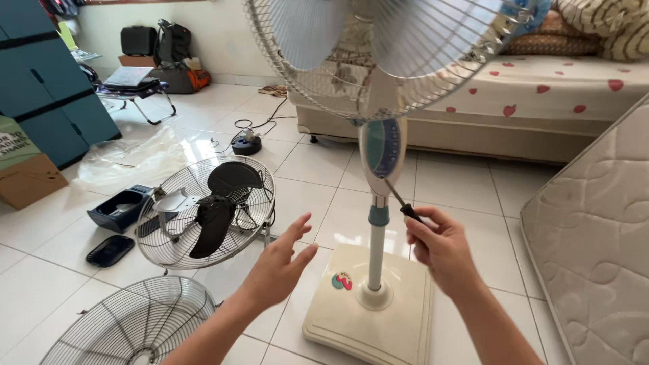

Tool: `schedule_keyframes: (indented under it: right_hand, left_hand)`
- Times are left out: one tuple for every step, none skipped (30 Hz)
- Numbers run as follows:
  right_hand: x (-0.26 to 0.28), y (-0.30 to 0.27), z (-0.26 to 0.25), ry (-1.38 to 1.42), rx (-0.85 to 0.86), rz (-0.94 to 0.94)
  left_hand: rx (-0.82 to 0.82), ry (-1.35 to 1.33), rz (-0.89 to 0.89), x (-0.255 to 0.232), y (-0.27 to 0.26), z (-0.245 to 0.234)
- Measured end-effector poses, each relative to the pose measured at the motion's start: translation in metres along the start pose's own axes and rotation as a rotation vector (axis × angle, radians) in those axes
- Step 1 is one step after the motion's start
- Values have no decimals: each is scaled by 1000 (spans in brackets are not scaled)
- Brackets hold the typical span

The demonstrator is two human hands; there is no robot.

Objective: The person disassembles a standing electric fan by removing the front grille, fan blades, and rear grille using a screwdriver and hands. The components are placed on the floor as they are removed.

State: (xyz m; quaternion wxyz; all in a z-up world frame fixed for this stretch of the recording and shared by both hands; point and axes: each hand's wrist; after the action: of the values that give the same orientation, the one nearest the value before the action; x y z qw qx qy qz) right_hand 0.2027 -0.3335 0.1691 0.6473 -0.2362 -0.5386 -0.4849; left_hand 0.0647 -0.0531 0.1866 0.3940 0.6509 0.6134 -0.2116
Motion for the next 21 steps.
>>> schedule_keyframes:
  right_hand:
    - [3, 7, 5, -59, -13, -34]
    - [7, 12, 9, -85, -27, -44]
    - [12, 17, 10, -110, -50, -56]
    - [16, 24, 12, -135, -73, -68]
    - [22, 28, 13, -107, -86, -70]
    - [28, 32, 15, -79, -99, -72]
    - [33, 35, 18, -50, -116, -72]
    - [39, 40, 22, -87, -111, -85]
    - [46, 45, 26, -124, -110, -94]
    - [54, 49, 30, -162, -109, -103]
    - [61, 53, 34, -211, -130, -102]
    - [69, 57, 38, -260, -152, -100]
    - [77, 61, 43, -310, -166, -98]
    - [83, 63, 47, -347, -177, -102]
    - [90, 66, 50, -387, -180, -107]
    - [96, 68, 52, -427, -183, -111]
    - [99, 70, 55, -442, -195, -114]
    - [102, 72, 56, -456, -207, -116]
    - [102, 75, 57, -468, -213, -116]
    - [103, 78, 57, -482, -202, -125]
    - [102, 80, 56, -491, -194, -132]
  left_hand:
    - [0, -17, 21, 5, 6, -5]
    - [1, -35, 41, 9, 13, -9]
    - [10, -52, 66, 13, 22, -13]
    - [3, -73, 88, 17, 30, -18]
    - [3, -98, 112, 21, 39, -22]
    - [3, -123, 136, 24, 48, -26]
    - [-3, -157, 156, 26, 56, -31]
    - [-9, -190, 175, 28, 64, -36]
    - [-10, -225, 192, 28, 72, -40]
    - [-2, -257, 193, 28, 79, -42]
    - [5, -286, 191, 28, 85, -44]
    - [12, -314, 188, 26, 91, -45]
    - [24, -338, 198, 25, 96, -46]
    - [36, -363, 207, 23, 102, -45]
    - [41, -388, 216, 21, 108, -43]
    - [45, -405, 230, 19, 114, -41]
    - [43, -420, 244, 19, 119, -38]
    - [42, -435, 257, 18, 126, -35]
    - [32, -442, 260, 18, 132, -31]
    - [22, -448, 262, 17, 141, -27]
    - [15, -451, 261, 15, 148, -24]
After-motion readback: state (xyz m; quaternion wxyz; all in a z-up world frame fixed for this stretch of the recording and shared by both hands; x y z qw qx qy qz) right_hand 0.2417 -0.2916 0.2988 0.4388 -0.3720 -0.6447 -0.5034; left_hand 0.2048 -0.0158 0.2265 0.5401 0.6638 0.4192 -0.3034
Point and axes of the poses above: each hand's wrist, its own y-axis towards the middle knuckle, its own z-axis out of the palm, x = y × z, and after that the axes turned 4 degrees about x, right-handed
